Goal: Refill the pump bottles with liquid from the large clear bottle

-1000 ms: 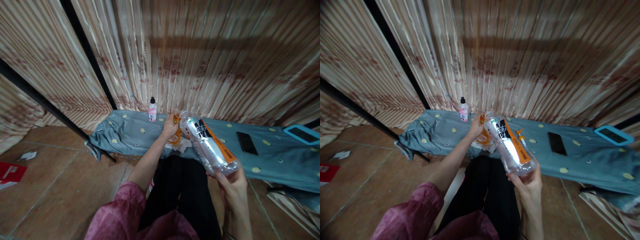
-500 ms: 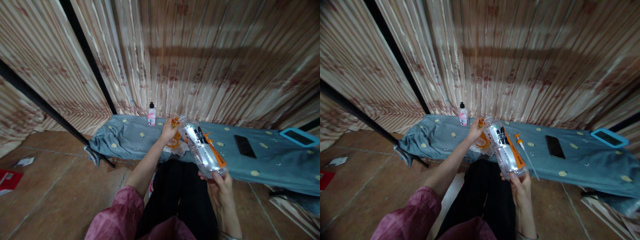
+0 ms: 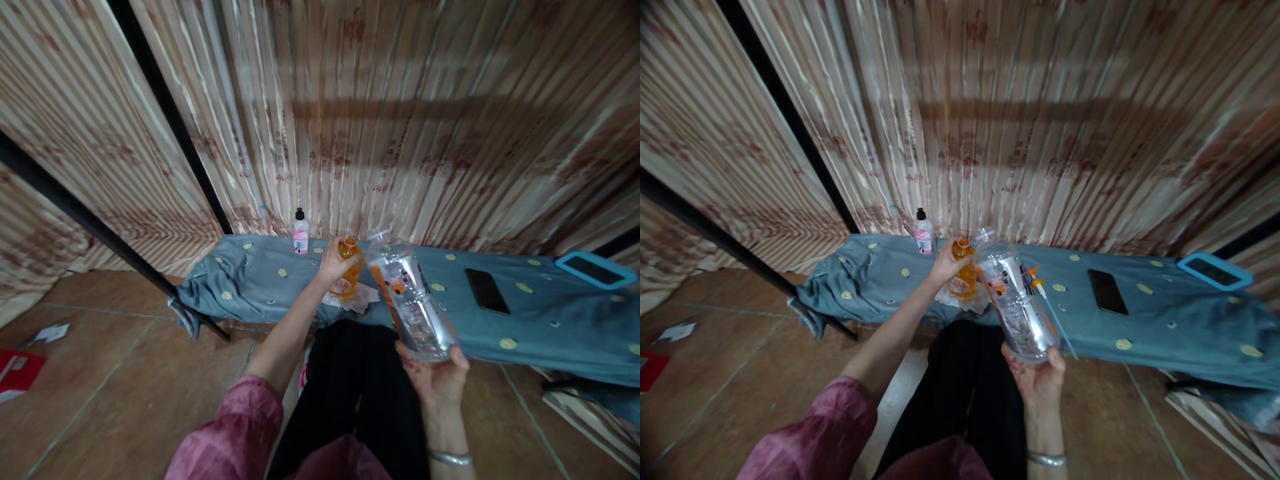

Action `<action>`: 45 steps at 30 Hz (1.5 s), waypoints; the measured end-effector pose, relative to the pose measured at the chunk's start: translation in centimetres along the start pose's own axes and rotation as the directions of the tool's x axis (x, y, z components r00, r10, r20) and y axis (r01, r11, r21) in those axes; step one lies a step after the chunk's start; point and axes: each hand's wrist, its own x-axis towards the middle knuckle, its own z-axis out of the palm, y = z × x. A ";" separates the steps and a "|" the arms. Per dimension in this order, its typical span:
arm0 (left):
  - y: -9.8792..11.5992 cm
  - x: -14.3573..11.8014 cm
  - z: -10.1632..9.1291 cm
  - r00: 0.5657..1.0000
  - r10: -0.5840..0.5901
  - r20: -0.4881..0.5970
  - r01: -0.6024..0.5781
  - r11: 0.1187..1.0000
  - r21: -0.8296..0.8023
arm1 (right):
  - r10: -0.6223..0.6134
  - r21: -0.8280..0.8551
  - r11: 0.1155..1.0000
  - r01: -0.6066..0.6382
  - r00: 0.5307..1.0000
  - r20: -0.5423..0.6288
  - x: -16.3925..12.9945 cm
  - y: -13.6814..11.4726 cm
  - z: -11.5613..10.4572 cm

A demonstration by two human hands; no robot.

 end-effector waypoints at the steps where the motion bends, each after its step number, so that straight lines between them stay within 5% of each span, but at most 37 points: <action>1: 0.2 0.1 -0.1 1.000 -0.009 0.015 0.009 1.000 0.003 | 0.014 0.004 1.000 -0.014 1.000 0.008 0.0 0.0 -0.1; 18: 0.6 0.0 -0.1 0.999 -0.005 0.052 0.011 0.993 -0.113 | 0.128 0.051 0.990 -0.134 0.986 0.108 -0.1 1.2 -1.3; 23: 0.5 -0.5 -0.8 0.998 -0.062 -0.014 0.056 0.967 -0.248 | 0.175 0.055 0.981 -0.187 0.969 0.173 0.0 1.8 -1.9; 27: 0.1 -3.4 -2.3 0.972 -0.203 -0.118 0.125 0.872 -0.473 | 0.208 0.064 0.971 -0.228 0.949 0.237 -0.1 2.4 -1.9; 29: 0.2 -6.1 -2.9 0.957 -0.279 -0.079 0.169 0.757 -0.631 | 0.230 0.067 0.963 -0.260 0.929 0.289 -0.3 3.0 -1.5; 32: 1.2 -10.8 -3.3 0.972 -0.227 0.058 0.186 0.593 -0.784 | 0.258 0.075 0.948 -0.309 0.885 0.389 -0.5 4.5 -0.7; 34: 2.1 -13.5 -3.2 0.970 -0.208 0.128 0.222 0.528 -0.820 | 0.261 0.080 0.940 -0.332 0.850 0.458 -0.6 6.0 -0.2; 38: 3.4 -16.3 -3.6 0.914 -0.381 0.136 0.308 0.438 -0.845 | 0.283 0.055 0.923 -0.380 0.770 0.571 -0.7 9.6 0.1; 45: 2.9 -15.4 -6.4 0.838 -0.544 -0.043 0.291 0.512 -0.808 | 0.456 -0.116 0.865 -0.488 0.667 0.589 -0.5 13.0 0.8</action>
